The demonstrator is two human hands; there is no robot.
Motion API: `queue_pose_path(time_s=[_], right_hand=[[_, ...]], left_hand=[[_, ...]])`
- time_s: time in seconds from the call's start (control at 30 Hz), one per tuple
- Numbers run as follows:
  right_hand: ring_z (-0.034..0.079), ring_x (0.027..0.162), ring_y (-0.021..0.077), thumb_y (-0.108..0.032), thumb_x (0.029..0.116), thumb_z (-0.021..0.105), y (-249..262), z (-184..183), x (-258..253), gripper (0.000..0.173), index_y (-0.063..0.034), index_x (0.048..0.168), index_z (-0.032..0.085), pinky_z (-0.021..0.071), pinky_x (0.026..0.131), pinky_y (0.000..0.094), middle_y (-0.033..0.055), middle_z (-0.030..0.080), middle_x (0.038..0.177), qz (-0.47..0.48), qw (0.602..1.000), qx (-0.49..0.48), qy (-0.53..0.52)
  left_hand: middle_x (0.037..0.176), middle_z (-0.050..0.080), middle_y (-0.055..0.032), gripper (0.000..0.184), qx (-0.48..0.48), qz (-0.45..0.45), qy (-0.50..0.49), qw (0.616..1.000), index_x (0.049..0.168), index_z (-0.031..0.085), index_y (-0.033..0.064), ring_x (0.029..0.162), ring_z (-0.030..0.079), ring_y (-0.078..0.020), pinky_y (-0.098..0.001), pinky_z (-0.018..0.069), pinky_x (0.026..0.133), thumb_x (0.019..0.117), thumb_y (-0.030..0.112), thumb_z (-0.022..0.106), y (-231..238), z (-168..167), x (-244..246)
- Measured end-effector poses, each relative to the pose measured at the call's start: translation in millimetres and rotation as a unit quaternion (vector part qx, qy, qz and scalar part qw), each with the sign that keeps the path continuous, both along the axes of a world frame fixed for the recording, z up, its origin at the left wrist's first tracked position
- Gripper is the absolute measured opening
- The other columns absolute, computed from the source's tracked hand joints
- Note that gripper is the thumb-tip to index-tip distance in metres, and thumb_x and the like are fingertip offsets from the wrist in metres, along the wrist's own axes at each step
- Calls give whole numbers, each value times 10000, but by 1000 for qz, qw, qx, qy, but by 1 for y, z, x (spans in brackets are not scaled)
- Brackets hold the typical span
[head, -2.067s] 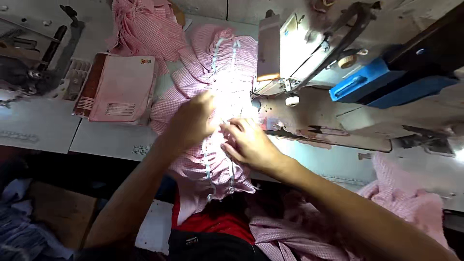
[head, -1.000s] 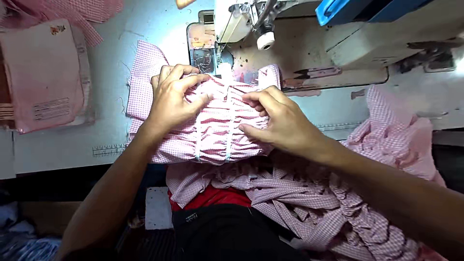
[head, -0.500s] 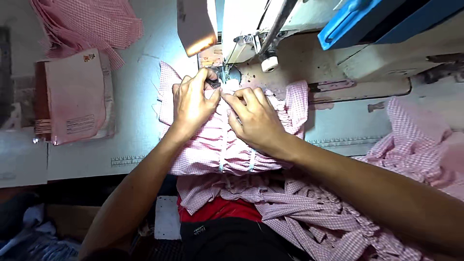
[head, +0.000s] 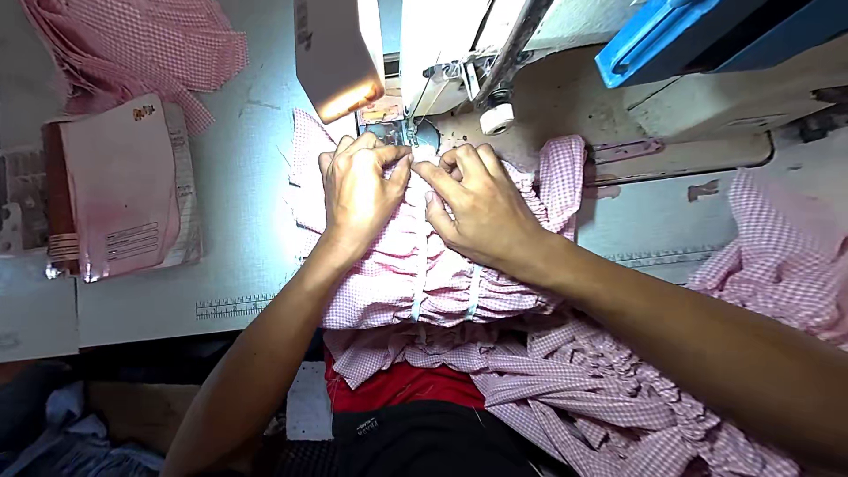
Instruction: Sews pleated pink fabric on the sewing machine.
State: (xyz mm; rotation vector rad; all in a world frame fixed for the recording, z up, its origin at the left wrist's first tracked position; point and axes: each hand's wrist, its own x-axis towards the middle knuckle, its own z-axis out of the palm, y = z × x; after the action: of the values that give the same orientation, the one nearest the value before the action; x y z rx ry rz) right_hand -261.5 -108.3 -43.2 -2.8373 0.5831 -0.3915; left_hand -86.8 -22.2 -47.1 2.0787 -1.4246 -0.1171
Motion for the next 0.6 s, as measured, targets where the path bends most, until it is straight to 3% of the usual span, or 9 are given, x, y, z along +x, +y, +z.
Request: queue_pose_path(time_s=[0.4, 0.6], right_hand=[[532, 1064, 355, -224, 1011, 465, 11, 6, -8, 453, -145, 1430, 619, 452, 850, 473, 171, 572, 1177, -6, 1000, 14, 4], [537, 1063, 365, -225, 1008, 463, 11, 5, -4, 449, -166, 1417, 637, 456, 842, 472, 180, 578, 1154, -28, 1000, 12, 9]], left_hand=[[872, 675, 53, 199, -5, -8, 6, 1000, 1038, 823, 284, 913, 589, -148, -430, 370, 871, 967, 372, 660, 1, 0, 0], [1126, 666, 23, 170, -26, -17, 7, 999, 1009, 829, 312, 1092, 532, -198, -426, 370, 907, 954, 375, 682, 2, -1, 4]])
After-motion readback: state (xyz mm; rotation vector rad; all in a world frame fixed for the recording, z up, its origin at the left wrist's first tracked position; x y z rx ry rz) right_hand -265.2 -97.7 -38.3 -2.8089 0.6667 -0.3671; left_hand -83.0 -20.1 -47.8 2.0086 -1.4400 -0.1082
